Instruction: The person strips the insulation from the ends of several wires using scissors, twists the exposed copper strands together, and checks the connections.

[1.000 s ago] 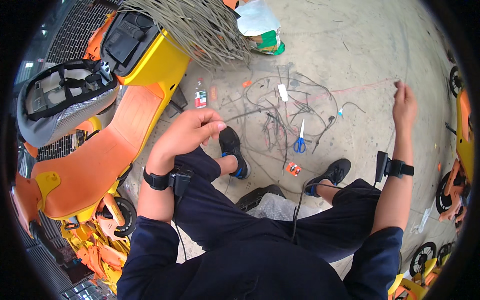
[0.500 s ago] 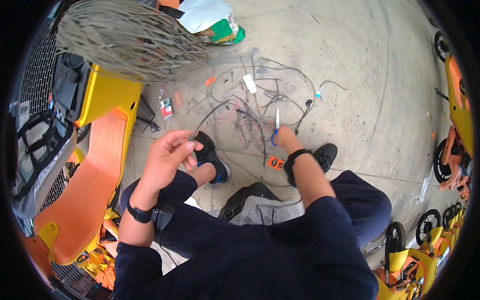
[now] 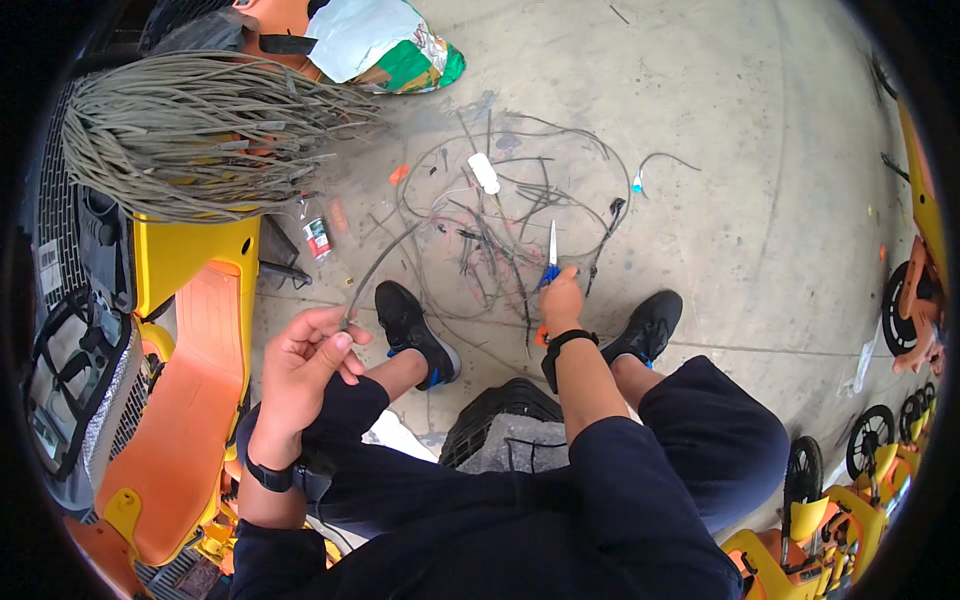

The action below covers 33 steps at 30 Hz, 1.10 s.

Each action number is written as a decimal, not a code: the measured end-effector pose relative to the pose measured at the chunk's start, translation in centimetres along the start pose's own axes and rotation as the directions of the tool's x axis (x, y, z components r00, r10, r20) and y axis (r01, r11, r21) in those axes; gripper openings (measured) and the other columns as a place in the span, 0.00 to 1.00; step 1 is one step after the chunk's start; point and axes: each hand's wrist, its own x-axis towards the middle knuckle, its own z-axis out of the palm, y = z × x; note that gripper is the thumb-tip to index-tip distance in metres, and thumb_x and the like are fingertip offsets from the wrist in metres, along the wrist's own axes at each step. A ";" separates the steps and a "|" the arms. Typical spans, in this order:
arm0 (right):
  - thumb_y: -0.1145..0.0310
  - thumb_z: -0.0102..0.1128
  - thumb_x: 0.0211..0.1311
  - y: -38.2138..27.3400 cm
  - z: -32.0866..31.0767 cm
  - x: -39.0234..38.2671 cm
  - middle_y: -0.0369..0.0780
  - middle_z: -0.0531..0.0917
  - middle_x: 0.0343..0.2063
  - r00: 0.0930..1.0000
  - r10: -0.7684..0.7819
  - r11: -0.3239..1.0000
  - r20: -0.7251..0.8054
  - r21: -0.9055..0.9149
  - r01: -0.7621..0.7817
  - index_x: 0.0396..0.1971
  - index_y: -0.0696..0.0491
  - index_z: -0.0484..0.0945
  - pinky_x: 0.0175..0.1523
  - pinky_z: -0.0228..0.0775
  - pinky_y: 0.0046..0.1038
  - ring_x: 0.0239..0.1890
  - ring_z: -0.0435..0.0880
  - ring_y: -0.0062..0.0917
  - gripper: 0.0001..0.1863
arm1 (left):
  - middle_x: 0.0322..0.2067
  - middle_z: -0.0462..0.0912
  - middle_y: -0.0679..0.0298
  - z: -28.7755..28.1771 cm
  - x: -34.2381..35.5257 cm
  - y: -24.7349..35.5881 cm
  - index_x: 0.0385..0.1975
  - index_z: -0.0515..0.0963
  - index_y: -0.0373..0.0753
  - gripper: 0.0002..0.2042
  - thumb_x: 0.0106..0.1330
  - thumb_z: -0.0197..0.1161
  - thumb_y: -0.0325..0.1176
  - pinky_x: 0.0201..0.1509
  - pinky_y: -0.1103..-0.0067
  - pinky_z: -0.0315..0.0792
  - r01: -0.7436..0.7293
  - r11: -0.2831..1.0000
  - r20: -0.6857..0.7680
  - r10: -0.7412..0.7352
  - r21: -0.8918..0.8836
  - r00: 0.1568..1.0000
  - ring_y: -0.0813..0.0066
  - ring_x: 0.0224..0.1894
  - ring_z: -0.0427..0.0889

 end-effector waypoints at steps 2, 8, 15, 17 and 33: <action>0.67 0.61 0.51 -0.8 -1.5 -0.2 0.50 0.81 0.29 1.000 0.008 1.000 0.022 0.021 -0.008 0.44 0.62 0.65 0.35 0.74 0.40 0.32 0.82 0.42 0.23 | 0.38 0.82 0.59 -0.3 -0.3 0.0 0.49 0.72 0.31 0.12 0.67 0.55 0.25 0.33 0.85 0.74 -0.003 1.000 -0.018 0.003 -0.024 1.000 0.82 0.30 0.79; 0.70 0.61 0.55 -5.3 -10.9 -1.1 0.42 0.82 0.34 0.758 -0.154 0.504 0.633 0.711 -0.491 0.45 0.60 0.72 0.34 0.76 0.28 0.32 0.82 0.26 0.18 | 0.37 0.80 0.56 -0.2 0.7 0.3 0.48 0.70 0.29 0.11 0.67 0.54 0.25 0.35 0.80 0.77 -0.176 0.978 -0.028 0.174 -0.115 0.984 0.75 0.32 0.81; 0.72 0.63 0.56 -16.7 -31.1 -8.8 0.37 0.81 0.31 0.748 -0.579 0.646 0.324 0.743 0.178 0.46 0.59 0.71 0.34 0.71 0.17 0.30 0.80 0.17 0.18 | 0.34 0.81 0.58 0.2 -1.9 1.6 0.47 0.72 0.29 0.12 0.68 0.56 0.29 0.33 0.81 0.76 -0.318 0.911 -0.009 0.327 -0.262 0.945 0.76 0.30 0.81; 0.75 0.66 0.55 -17.1 -34.1 -12.5 0.33 0.80 0.28 0.656 -0.668 0.667 0.352 0.673 0.318 0.45 0.58 0.71 0.32 0.69 0.16 0.29 0.77 0.13 0.18 | 0.32 0.81 0.60 0.2 -3.2 1.7 0.46 0.72 0.30 0.12 0.69 0.55 0.31 0.32 0.81 0.76 -0.360 0.879 -0.002 0.378 -0.312 0.926 0.77 0.28 0.80; 0.56 0.70 0.53 -14.7 -33.2 -20.5 0.32 0.72 0.30 0.315 -0.730 0.642 0.607 0.767 0.008 0.54 0.55 0.65 0.35 0.64 0.15 0.29 0.69 0.13 0.33 | 0.30 0.80 0.65 3.1 -7.0 2.6 0.45 0.74 0.33 0.10 0.68 0.56 0.29 0.31 0.85 0.73 -0.425 0.880 -0.062 0.421 -0.212 0.905 0.82 0.28 0.78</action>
